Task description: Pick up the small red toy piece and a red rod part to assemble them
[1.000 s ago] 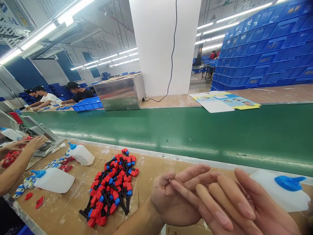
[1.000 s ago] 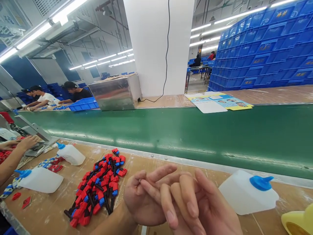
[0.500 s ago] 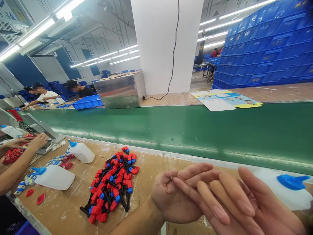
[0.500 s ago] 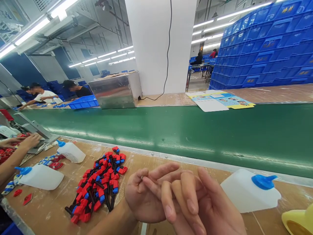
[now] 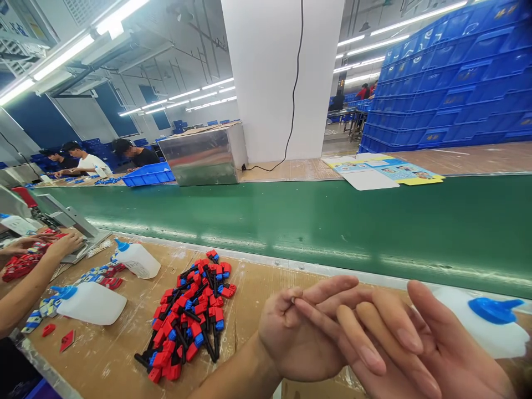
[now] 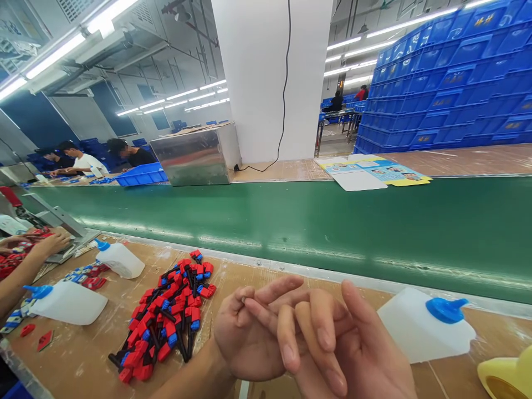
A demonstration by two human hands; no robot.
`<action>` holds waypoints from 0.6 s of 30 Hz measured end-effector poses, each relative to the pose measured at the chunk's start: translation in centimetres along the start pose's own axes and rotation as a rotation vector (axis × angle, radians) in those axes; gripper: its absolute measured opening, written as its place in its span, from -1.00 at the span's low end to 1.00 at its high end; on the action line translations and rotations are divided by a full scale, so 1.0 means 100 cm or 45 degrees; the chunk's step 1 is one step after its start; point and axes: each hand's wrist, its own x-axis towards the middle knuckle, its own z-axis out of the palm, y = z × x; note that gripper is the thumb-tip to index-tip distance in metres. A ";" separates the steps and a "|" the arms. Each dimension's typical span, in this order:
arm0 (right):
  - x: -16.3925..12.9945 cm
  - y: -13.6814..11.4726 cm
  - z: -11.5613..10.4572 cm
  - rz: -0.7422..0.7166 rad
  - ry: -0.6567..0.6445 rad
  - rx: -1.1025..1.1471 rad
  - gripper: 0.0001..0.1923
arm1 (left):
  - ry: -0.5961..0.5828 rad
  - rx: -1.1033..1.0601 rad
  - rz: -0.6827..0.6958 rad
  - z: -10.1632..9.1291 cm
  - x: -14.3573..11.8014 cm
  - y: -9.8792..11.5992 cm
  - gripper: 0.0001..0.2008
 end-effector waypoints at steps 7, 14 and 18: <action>0.003 0.000 -0.004 -0.108 0.061 -0.047 -0.52 | 0.222 -0.138 0.053 -0.006 0.003 -0.012 -0.44; 0.002 0.001 -0.008 -0.076 -0.013 -0.175 -0.55 | 0.241 -0.178 0.048 -0.001 0.001 -0.002 -0.46; 0.000 0.000 -0.007 0.006 -0.030 -0.116 -0.55 | 0.188 -0.062 0.036 0.003 0.001 0.002 -0.47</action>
